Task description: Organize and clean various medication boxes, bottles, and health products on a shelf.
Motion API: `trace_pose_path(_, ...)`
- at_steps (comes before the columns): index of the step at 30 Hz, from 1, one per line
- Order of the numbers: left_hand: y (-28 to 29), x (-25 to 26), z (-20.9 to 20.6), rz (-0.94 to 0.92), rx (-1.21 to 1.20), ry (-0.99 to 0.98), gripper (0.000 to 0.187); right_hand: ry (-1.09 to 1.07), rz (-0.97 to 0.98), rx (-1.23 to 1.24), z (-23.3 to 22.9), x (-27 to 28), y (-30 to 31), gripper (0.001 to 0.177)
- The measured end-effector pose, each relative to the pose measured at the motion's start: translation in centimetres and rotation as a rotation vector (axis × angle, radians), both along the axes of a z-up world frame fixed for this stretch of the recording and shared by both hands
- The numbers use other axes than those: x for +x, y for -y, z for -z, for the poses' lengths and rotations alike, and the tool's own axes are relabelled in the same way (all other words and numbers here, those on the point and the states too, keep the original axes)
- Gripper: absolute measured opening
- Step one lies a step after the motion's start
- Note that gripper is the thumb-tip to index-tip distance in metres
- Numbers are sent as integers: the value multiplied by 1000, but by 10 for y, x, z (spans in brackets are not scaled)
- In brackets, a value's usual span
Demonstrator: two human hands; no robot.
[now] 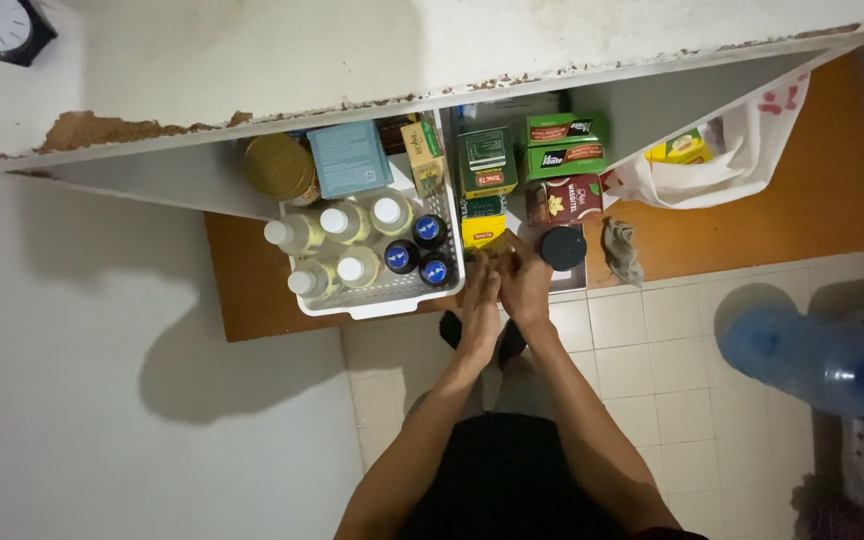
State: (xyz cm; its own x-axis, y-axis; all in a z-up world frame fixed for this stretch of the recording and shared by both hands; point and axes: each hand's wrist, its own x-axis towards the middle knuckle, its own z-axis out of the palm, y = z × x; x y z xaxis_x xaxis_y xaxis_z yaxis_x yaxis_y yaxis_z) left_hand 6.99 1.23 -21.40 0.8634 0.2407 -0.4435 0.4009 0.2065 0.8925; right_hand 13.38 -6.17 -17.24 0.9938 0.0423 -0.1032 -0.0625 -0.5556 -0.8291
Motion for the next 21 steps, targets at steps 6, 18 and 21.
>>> trace_pose_path(6,-3,-6,-9,53,102,71,65,-76,4,1,-6,-5,4,38)
trace_pose_path(18,45,-13,-81,219,-35,138,30,-107,243,-18,-104,-28,127,23)
trace_pose_path(21,79,18,-102,324,88,140,30,178,274,-105,-100,10,172,17)
